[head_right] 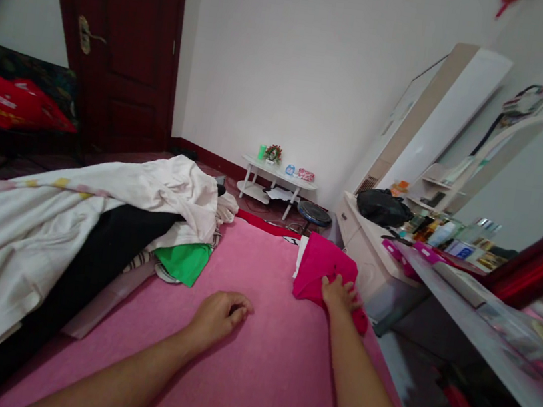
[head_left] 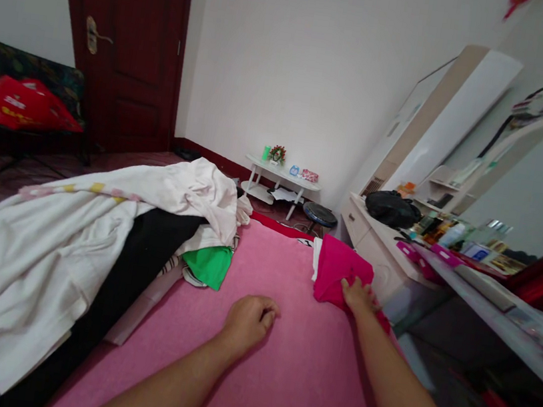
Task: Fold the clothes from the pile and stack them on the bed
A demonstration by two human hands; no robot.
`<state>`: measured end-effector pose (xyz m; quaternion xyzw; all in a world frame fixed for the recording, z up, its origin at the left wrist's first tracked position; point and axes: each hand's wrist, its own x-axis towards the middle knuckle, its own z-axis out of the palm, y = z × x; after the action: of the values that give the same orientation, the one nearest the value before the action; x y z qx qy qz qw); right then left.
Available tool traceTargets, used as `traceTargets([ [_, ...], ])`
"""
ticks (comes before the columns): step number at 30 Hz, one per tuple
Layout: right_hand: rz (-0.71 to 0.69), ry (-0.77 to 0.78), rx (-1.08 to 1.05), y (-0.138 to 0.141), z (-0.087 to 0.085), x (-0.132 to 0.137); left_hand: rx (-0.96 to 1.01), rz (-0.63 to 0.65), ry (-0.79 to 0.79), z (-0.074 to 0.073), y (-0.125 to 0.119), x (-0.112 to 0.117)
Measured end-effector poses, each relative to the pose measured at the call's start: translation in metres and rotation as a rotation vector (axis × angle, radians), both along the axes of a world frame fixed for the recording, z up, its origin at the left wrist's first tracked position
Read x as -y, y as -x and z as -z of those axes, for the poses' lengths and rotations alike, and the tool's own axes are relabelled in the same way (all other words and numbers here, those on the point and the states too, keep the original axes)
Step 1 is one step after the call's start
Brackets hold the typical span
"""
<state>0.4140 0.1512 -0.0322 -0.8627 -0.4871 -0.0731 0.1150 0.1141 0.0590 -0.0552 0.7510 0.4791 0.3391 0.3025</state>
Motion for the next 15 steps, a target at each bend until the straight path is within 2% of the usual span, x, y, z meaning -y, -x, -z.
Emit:
traceTargets([
  [3,-0.014,-0.028,0.104,0.034,0.023,0.011,0.001,-0.002,-0.013,-0.001,0.001,0.001],
  [7,-0.087,0.07,0.162,0.066,0.044,0.035,0.001,0.006,-0.022,-0.002,0.002,0.003],
  [15,-0.177,0.135,0.147,0.082,0.044,0.079,0.008,0.043,-0.039,0.001,0.006,0.006],
])
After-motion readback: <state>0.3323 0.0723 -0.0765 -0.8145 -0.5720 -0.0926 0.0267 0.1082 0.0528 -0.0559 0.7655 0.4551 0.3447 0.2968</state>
